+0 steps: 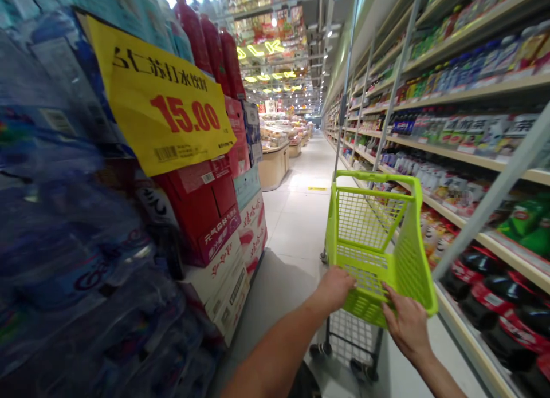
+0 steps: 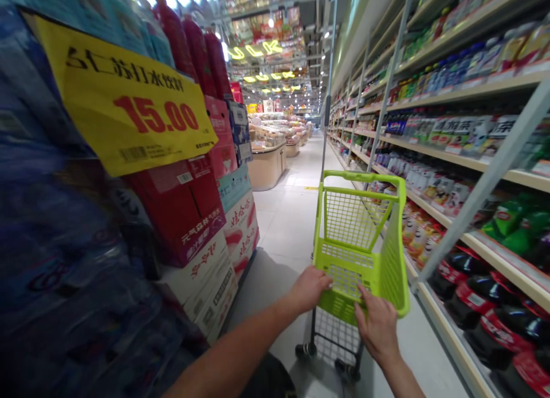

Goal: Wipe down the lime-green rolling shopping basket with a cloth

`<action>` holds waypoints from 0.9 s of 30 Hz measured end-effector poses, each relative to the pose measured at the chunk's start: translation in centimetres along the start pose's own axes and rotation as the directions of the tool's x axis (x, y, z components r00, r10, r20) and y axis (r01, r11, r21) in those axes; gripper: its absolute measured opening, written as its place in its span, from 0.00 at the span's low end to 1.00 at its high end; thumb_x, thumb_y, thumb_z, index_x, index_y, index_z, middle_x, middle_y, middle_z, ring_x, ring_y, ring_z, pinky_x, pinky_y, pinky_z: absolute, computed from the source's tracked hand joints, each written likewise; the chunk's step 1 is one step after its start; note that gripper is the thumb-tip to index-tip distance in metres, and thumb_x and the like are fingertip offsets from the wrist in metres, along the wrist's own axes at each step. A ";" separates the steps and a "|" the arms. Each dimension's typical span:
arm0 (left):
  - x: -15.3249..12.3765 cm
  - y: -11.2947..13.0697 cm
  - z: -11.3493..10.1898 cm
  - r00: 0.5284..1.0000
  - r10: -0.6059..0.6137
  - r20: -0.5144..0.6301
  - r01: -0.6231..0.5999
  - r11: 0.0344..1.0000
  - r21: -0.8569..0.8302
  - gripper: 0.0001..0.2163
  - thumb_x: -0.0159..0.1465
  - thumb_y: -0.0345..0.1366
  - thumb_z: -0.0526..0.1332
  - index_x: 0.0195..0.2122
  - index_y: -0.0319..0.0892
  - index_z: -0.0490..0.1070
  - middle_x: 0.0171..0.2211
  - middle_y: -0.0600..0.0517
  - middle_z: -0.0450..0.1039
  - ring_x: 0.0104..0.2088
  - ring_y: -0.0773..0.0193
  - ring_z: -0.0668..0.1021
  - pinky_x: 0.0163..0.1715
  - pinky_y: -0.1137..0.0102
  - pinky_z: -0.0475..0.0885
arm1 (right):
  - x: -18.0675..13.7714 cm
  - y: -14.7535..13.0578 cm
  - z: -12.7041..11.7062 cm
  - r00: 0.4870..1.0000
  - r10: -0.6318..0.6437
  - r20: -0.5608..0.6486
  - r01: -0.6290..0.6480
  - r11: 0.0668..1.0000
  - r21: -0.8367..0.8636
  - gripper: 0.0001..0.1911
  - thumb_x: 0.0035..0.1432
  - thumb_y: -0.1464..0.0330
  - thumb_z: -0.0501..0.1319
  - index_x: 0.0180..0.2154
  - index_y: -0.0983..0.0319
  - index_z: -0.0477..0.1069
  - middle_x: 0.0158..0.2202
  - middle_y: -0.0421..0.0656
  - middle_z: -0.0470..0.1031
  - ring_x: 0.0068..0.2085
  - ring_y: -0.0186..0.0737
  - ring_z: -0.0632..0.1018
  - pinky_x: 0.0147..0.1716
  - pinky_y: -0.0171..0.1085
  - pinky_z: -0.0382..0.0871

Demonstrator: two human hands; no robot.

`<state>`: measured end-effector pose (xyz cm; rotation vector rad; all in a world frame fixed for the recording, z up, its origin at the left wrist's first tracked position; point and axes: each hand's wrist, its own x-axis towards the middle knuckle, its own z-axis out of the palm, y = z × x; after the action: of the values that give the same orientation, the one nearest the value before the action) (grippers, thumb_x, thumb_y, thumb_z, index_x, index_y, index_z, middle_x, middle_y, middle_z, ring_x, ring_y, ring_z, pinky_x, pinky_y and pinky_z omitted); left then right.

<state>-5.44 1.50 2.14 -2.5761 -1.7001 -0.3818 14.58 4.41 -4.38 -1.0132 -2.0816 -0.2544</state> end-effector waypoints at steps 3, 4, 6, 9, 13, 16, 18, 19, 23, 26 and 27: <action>0.1 2.3 0.6 0.999 0.046 -0.017 -0.046 0.999 0.007 0.10 0.61 0.35 0.50 0.35 0.39 0.69 0.32 0.49 0.72 0.36 0.62 0.72 0.38 0.67 0.64 | -0.8 3.6 -0.7 0.999 -0.028 0.015 0.028 1.000 -0.002 0.18 0.55 0.62 0.49 0.44 0.63 0.67 0.32 0.46 0.75 0.32 0.42 0.74 0.35 0.41 0.64; 0.1 3.2 0.9 0.997 0.071 -0.034 -0.070 0.997 0.009 0.10 0.61 0.34 0.50 0.36 0.39 0.69 0.32 0.49 0.72 0.35 0.61 0.72 0.38 0.67 0.64 | -1.0 4.9 -1.0 1.000 -0.023 0.018 0.023 1.000 -0.011 0.18 0.55 0.62 0.49 0.42 0.63 0.68 0.30 0.45 0.76 0.31 0.42 0.75 0.34 0.42 0.64; 0.2 5.2 1.5 0.988 0.130 -0.085 -0.129 0.991 0.026 0.10 0.61 0.34 0.50 0.37 0.38 0.68 0.32 0.49 0.71 0.35 0.61 0.72 0.39 0.66 0.64 | -1.1 7.1 -1.8 1.000 0.001 0.024 0.001 0.999 -0.049 0.18 0.53 0.61 0.48 0.38 0.62 0.70 0.28 0.45 0.76 0.30 0.44 0.75 0.35 0.44 0.64; 0.2 7.2 2.0 0.948 0.276 -0.159 -0.261 0.959 0.106 0.11 0.63 0.34 0.48 0.41 0.39 0.66 0.35 0.49 0.71 0.38 0.63 0.72 0.46 0.64 0.61 | -0.9 8.2 -2.9 0.995 0.099 -0.009 -0.099 0.979 -0.180 0.19 0.52 0.60 0.45 0.33 0.60 0.71 0.30 0.47 0.76 0.34 0.49 0.75 0.38 0.50 0.62; 0.5 6.2 1.3 0.856 0.480 -0.189 -0.445 0.873 0.200 0.14 0.65 0.34 0.43 0.46 0.42 0.63 0.48 0.50 0.67 0.50 0.64 0.67 0.54 0.62 0.53 | -1.5 5.4 -3.5 0.971 0.239 0.004 -0.235 0.956 -0.177 0.21 0.52 0.60 0.43 0.37 0.60 0.70 0.39 0.50 0.74 0.43 0.51 0.73 0.41 0.52 0.61; 1.4 3.8 -0.2 0.893 0.429 -0.140 -0.406 0.899 0.164 0.13 0.65 0.33 0.44 0.46 0.42 0.63 0.50 0.51 0.66 0.51 0.64 0.66 0.55 0.60 0.51 | -2.5 3.5 -3.5 0.963 0.239 0.125 -0.233 0.970 -0.064 0.20 0.52 0.59 0.44 0.32 0.58 0.71 0.35 0.47 0.76 0.44 0.52 0.72 0.43 0.53 0.60; 2.2 2.8 -0.9 0.927 0.367 -0.081 -0.357 0.927 0.117 0.12 0.64 0.32 0.46 0.46 0.42 0.64 0.47 0.52 0.69 0.48 0.65 0.69 0.54 0.60 0.53 | -2.8 3.1 -3.5 0.959 0.236 0.158 -0.237 0.971 -0.012 0.19 0.52 0.58 0.45 0.26 0.57 0.72 0.33 0.46 0.76 0.45 0.52 0.72 0.43 0.53 0.59; 2.6 2.9 -1.0 0.928 0.369 -0.054 -0.363 0.927 0.096 0.11 0.64 0.32 0.47 0.45 0.42 0.64 0.45 0.51 0.70 0.46 0.65 0.70 0.52 0.61 0.55 | -2.7 3.2 -3.6 0.957 0.244 0.156 -0.248 0.969 0.005 0.19 0.51 0.59 0.45 0.25 0.57 0.71 0.33 0.46 0.76 0.45 0.52 0.72 0.44 0.53 0.59; 3.3 5.5 -0.1 0.874 0.483 -0.058 -0.480 0.875 0.054 0.09 0.63 0.34 0.49 0.41 0.40 0.66 0.36 0.50 0.71 0.40 0.64 0.72 0.43 0.67 0.62 | -1.4 3.6 -4.5 0.948 0.266 0.173 -0.277 0.960 0.043 0.18 0.51 0.64 0.44 0.24 0.59 0.71 0.33 0.45 0.76 0.47 0.49 0.71 0.46 0.50 0.60; 2.9 5.9 0.2 0.871 0.470 -0.142 -0.465 0.883 0.069 0.10 0.63 0.34 0.49 0.42 0.40 0.65 0.38 0.49 0.71 0.42 0.63 0.71 0.47 0.65 0.60 | -0.6 4.3 -5.3 0.922 0.272 0.275 -0.285 0.959 0.007 0.19 0.51 0.67 0.43 0.24 0.59 0.71 0.35 0.44 0.76 0.49 0.47 0.70 0.48 0.52 0.58; 2.8 4.9 -0.1 0.878 0.449 -0.163 -0.443 0.893 0.074 0.10 0.63 0.33 0.49 0.43 0.40 0.65 0.41 0.48 0.70 0.45 0.63 0.70 0.50 0.63 0.58 | -0.4 4.5 -5.6 0.907 0.293 0.302 -0.298 0.954 -0.031 0.19 0.52 0.68 0.42 0.24 0.59 0.71 0.37 0.44 0.76 0.50 0.48 0.69 0.49 0.54 0.55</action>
<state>0.06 1.99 3.35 -2.7022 -1.0004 -0.5272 21.22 4.44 -1.63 -1.4129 -2.1539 0.0796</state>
